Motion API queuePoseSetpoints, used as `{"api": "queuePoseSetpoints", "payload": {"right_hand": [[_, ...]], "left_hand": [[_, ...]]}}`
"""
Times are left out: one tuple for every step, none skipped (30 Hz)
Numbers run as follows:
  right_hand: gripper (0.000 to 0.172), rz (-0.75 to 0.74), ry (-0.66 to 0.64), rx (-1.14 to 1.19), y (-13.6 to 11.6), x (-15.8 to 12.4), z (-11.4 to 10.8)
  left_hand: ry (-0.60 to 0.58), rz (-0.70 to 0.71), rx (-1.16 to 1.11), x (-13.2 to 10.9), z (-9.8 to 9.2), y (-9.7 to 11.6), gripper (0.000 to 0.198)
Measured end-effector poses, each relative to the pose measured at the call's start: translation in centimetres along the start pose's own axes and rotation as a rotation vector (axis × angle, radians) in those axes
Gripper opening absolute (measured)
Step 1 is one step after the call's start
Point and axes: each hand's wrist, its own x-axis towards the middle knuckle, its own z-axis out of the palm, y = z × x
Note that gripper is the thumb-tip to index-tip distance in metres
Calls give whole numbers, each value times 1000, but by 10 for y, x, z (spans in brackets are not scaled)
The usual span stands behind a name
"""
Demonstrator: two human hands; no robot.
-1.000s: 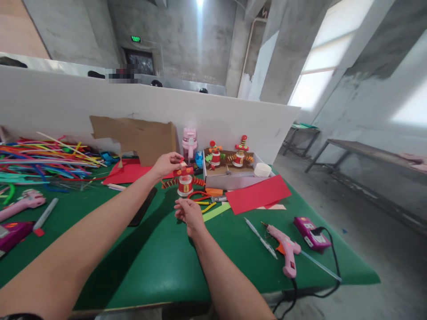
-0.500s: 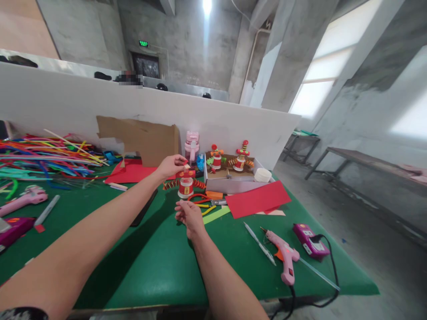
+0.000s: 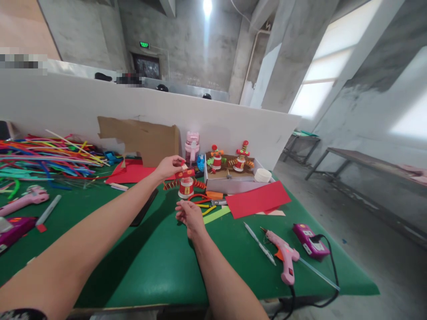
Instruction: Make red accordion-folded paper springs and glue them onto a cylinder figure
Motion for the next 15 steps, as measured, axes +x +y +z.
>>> {"api": "queuePoseSetpoints", "payload": {"right_hand": [[17, 1, 3, 4, 0, 0, 0], [17, 0, 9, 9, -1, 0, 0], [17, 1, 17, 14, -1, 1, -1], [16, 2, 23, 19, -2, 1, -2], [16, 2, 30, 25, -2, 2, -2], [16, 1, 33, 32, -2, 2, -3], [16, -3, 32, 42, -3, 3, -3], [17, -9, 26, 55, -3, 3, -3], [18, -19, 20, 71, -4, 3, -3], [20, -31, 11, 93, -4, 3, -2], [21, -43, 1, 119, -5, 3, -1], [23, -55, -14, 148, -6, 3, 0], [24, -63, -30, 177, -8, 2, 0], [26, -65, -45, 204, -9, 1, 1], [27, -59, -61, 228, -10, 1, 1]], "left_hand": [[16, 2, -16, -1, -1, 2, 40], [31, 5, -42, -3, -1, 5, 41], [45, 12, -78, -5, -3, 9, 44], [59, 23, -120, -9, -4, 12, 47], [69, 35, -163, -14, -5, 15, 51], [73, 46, -204, -21, -6, 17, 54], [69, 49, -239, -30, -7, 19, 57], [55, 39, -268, -40, -7, 20, 58], [26, 21, -296, -51, -6, 20, 58], [-8, -5, -321, -62, -4, 19, 57], [-50, -32, -336, -74, -2, 18, 56], [-95, -53, -346, -84, 1, 16, 53], [-138, -74, -349, -94, 5, 14, 50], [-160, -94, -355, -102, 8, 11, 48], [-170, -110, -368, -108, 11, 9, 47]]}}
